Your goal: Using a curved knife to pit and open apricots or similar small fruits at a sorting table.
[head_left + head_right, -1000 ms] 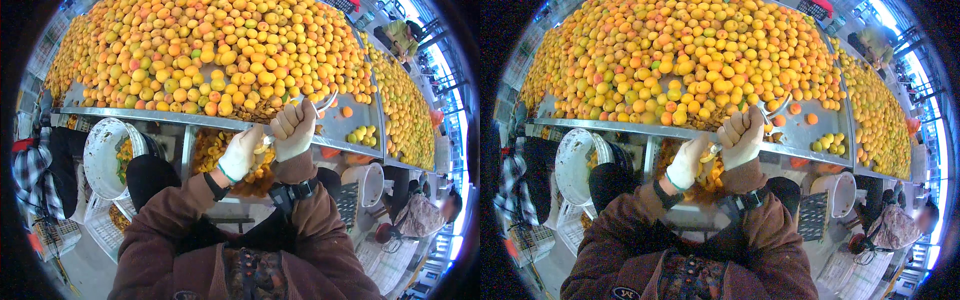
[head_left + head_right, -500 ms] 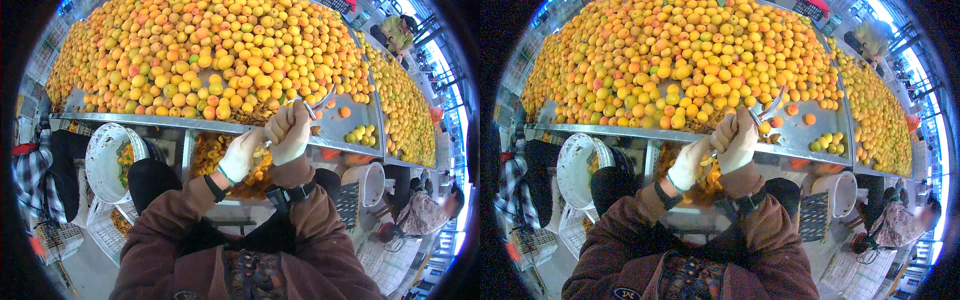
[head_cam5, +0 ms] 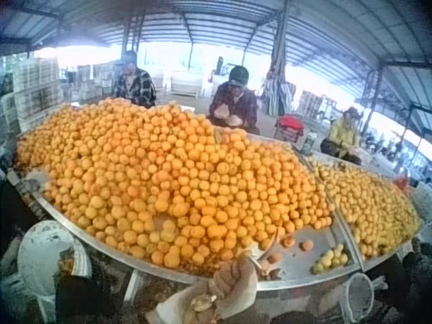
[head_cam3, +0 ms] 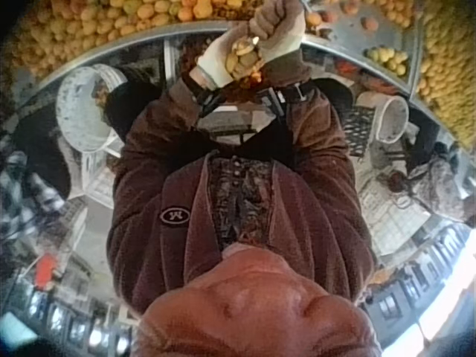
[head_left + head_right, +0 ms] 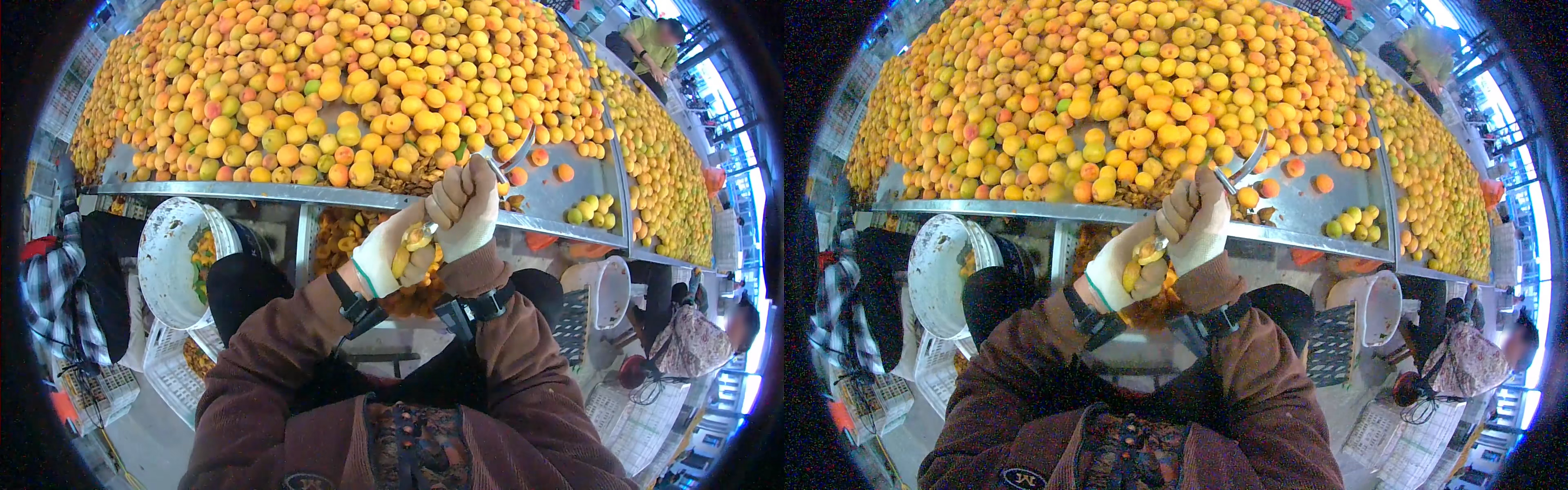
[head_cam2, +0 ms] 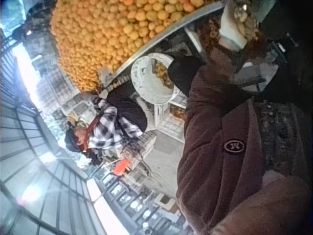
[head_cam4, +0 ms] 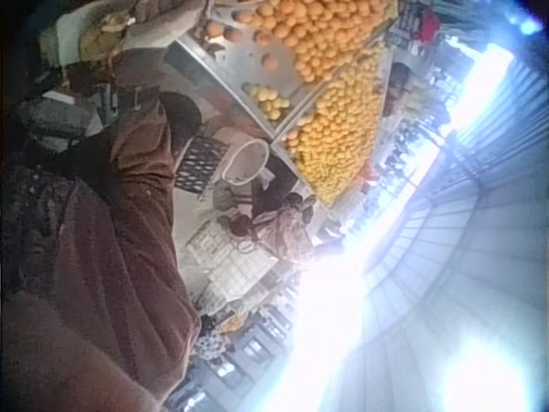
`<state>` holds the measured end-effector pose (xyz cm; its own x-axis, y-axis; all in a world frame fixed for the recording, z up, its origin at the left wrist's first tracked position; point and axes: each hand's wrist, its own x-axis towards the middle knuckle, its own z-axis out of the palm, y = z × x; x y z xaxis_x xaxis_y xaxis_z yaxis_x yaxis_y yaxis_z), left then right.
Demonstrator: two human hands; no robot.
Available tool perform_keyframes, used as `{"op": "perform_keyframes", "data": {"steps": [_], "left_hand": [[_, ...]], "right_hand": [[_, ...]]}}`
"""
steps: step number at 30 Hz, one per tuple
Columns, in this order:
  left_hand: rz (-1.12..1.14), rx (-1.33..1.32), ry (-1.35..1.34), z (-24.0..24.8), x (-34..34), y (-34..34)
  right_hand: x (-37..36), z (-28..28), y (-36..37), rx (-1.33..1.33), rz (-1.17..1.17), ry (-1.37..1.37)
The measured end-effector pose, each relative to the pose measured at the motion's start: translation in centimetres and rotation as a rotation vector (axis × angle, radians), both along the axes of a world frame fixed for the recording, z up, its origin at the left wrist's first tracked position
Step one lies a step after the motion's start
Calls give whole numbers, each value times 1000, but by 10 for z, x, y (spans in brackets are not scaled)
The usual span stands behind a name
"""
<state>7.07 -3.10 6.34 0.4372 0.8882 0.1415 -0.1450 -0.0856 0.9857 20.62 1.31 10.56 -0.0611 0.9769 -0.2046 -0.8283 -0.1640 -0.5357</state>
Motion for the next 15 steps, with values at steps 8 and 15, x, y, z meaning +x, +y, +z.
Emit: {"op": "perform_keyframes", "data": {"steps": [8, 15], "left_hand": [[-103, -769, -313, -40, 1, 8], [98, -1278, -474, -8, 9, 8]], "right_hand": [[-6, 0, 6, -30, 63, -15], [-28, 1, -21, 221, 15, -655]]}}
